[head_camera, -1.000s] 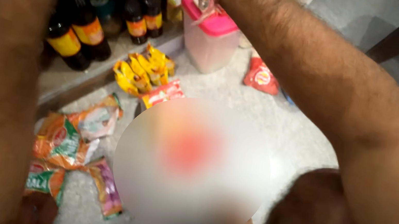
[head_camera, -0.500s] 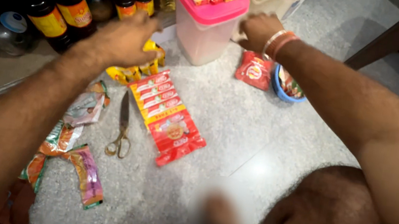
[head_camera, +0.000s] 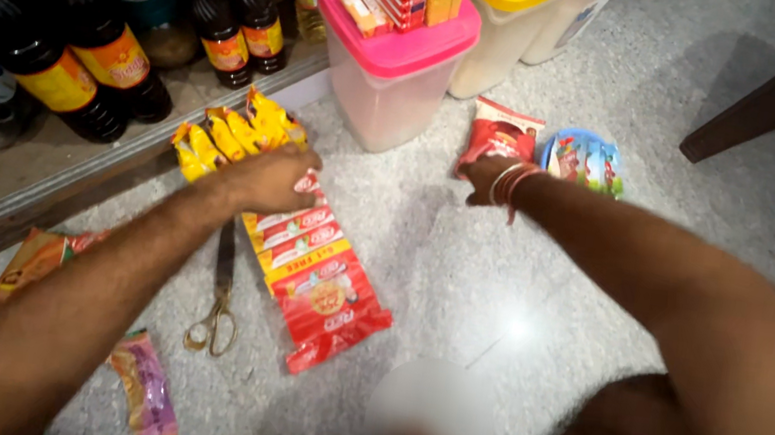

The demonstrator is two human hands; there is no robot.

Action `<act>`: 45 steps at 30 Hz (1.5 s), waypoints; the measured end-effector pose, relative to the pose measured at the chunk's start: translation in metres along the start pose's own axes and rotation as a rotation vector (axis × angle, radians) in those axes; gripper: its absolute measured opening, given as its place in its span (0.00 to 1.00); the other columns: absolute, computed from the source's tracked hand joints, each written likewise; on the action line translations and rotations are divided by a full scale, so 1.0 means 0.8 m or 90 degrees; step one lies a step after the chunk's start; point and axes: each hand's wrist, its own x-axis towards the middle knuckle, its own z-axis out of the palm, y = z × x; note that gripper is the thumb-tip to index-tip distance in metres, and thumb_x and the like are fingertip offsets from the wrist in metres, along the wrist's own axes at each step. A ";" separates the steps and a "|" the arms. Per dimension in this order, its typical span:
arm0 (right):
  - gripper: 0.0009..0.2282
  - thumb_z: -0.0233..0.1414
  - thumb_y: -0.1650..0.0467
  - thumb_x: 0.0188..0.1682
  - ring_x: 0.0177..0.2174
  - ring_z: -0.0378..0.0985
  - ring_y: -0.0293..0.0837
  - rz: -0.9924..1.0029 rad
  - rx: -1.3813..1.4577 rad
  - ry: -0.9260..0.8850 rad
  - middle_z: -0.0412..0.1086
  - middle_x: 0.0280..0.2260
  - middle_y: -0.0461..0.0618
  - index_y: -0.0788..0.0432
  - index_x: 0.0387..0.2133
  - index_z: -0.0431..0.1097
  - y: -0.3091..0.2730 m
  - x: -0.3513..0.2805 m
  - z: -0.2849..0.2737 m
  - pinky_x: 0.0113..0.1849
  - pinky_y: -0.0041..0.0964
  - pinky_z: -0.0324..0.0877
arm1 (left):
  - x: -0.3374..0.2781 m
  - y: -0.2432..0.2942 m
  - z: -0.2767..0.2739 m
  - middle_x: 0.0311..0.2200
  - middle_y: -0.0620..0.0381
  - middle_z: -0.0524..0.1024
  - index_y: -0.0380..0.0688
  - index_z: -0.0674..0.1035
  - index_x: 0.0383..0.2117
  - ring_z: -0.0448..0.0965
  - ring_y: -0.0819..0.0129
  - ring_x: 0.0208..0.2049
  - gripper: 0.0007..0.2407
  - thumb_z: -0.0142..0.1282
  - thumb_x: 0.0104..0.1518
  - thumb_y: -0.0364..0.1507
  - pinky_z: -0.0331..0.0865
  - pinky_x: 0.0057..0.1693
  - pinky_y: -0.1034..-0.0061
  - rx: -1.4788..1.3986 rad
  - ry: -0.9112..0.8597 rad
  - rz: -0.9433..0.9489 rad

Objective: The person organizes snack packets on the floor and places them on a glass display shelf. They handle multiple snack packets, including blue and yellow varieties, and arrange them neatly on the shelf.

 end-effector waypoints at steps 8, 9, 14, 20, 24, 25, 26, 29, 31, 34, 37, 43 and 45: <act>0.38 0.55 0.72 0.43 0.53 0.72 0.64 0.138 0.022 -0.082 0.65 0.56 0.65 0.41 0.70 0.48 -0.023 0.062 0.060 0.46 0.60 0.76 | 0.019 -0.003 0.034 0.48 0.39 0.75 0.45 0.74 0.52 0.76 0.46 0.52 0.23 0.61 0.52 0.40 0.70 0.57 0.60 -0.050 -0.006 -0.026; 0.36 0.60 0.69 0.44 0.57 0.63 0.65 0.122 -0.063 -0.042 0.60 0.59 0.64 0.40 0.67 0.52 -0.022 0.067 0.062 0.49 0.62 0.69 | 0.019 -0.002 0.033 0.48 0.39 0.75 0.44 0.74 0.52 0.76 0.46 0.52 0.23 0.62 0.51 0.40 0.70 0.57 0.60 -0.058 0.000 -0.026; 0.28 0.62 0.66 0.43 0.56 0.67 0.60 0.121 -0.223 -0.146 0.64 0.57 0.55 0.46 0.59 0.63 -0.019 0.089 0.074 0.48 0.59 0.73 | 0.009 -0.002 0.020 0.48 0.41 0.74 0.45 0.74 0.52 0.75 0.47 0.53 0.22 0.61 0.52 0.39 0.69 0.57 0.60 -0.076 -0.005 -0.060; 0.19 0.60 0.64 0.44 0.50 0.73 0.58 0.092 -0.274 -0.136 0.70 0.50 0.54 0.51 0.50 0.71 -0.020 0.089 0.096 0.45 0.57 0.74 | -0.017 -0.007 0.001 0.49 0.43 0.75 0.46 0.76 0.51 0.75 0.49 0.54 0.21 0.61 0.52 0.38 0.69 0.59 0.61 -0.075 -0.013 -0.064; 0.15 0.59 0.63 0.46 0.47 0.77 0.56 0.022 -0.357 -0.122 0.75 0.46 0.53 0.55 0.44 0.76 -0.004 0.100 0.070 0.44 0.55 0.75 | -0.027 -0.012 -0.006 0.49 0.44 0.76 0.46 0.77 0.50 0.75 0.50 0.54 0.19 0.60 0.53 0.39 0.68 0.60 0.61 -0.044 -0.001 -0.059; 0.15 0.59 0.63 0.46 0.46 0.78 0.56 -0.003 -0.375 -0.088 0.76 0.45 0.52 0.56 0.43 0.77 0.000 0.097 0.060 0.43 0.55 0.75 | -0.031 -0.012 -0.006 0.49 0.44 0.76 0.46 0.76 0.50 0.75 0.50 0.54 0.20 0.60 0.53 0.39 0.68 0.60 0.61 -0.046 -0.001 -0.063; 0.14 0.59 0.62 0.46 0.45 0.79 0.55 -0.019 -0.391 -0.023 0.77 0.44 0.52 0.57 0.41 0.79 0.003 0.097 0.046 0.43 0.54 0.75 | -0.035 -0.011 -0.007 0.50 0.44 0.75 0.46 0.76 0.51 0.75 0.50 0.54 0.20 0.60 0.53 0.39 0.68 0.60 0.61 -0.048 0.001 -0.067; 0.08 0.51 0.71 0.50 0.35 0.83 0.59 0.086 -0.151 0.251 0.79 0.36 0.61 0.62 0.33 0.78 -0.006 0.076 0.008 0.36 0.51 0.78 | -0.047 -0.009 -0.011 0.51 0.43 0.74 0.45 0.76 0.51 0.74 0.49 0.55 0.21 0.61 0.52 0.39 0.67 0.60 0.60 -0.036 -0.004 -0.062; 0.09 0.49 0.72 0.49 0.34 0.82 0.61 0.144 -0.019 0.328 0.78 0.34 0.65 0.63 0.30 0.77 -0.020 0.066 -0.035 0.37 0.51 0.77 | -0.054 -0.009 -0.014 0.51 0.42 0.74 0.44 0.75 0.52 0.73 0.49 0.55 0.22 0.61 0.52 0.39 0.67 0.60 0.60 -0.028 -0.007 -0.055; 0.08 0.52 0.70 0.46 0.36 0.81 0.63 0.148 0.058 0.328 0.78 0.34 0.65 0.62 0.28 0.79 -0.058 0.040 -0.091 0.40 0.53 0.76 | -0.067 -0.010 -0.018 0.50 0.42 0.75 0.44 0.76 0.52 0.74 0.49 0.55 0.22 0.61 0.51 0.39 0.68 0.60 0.60 -0.024 0.000 -0.043; 0.07 0.55 0.70 0.43 0.37 0.81 0.62 0.139 0.060 0.268 0.78 0.34 0.64 0.60 0.31 0.79 -0.100 0.007 -0.123 0.40 0.53 0.76 | -0.076 -0.012 -0.025 0.49 0.42 0.76 0.45 0.77 0.50 0.76 0.49 0.53 0.22 0.61 0.50 0.39 0.69 0.59 0.60 -0.010 0.007 -0.031; 0.14 0.63 0.64 0.39 0.39 0.81 0.58 0.020 -0.073 0.073 0.78 0.36 0.59 0.57 0.36 0.79 -0.127 -0.025 -0.109 0.43 0.50 0.76 | -0.083 -0.018 -0.033 0.45 0.43 0.81 0.44 0.80 0.47 0.81 0.49 0.49 0.19 0.60 0.51 0.38 0.73 0.56 0.60 0.033 -0.034 0.019; 0.18 0.65 0.62 0.37 0.40 0.81 0.57 -0.096 -0.111 0.067 0.78 0.36 0.59 0.57 0.38 0.78 -0.120 -0.023 -0.093 0.45 0.48 0.75 | -0.086 -0.019 -0.031 0.45 0.42 0.80 0.44 0.79 0.48 0.80 0.48 0.49 0.20 0.61 0.51 0.39 0.73 0.56 0.59 0.045 -0.023 0.007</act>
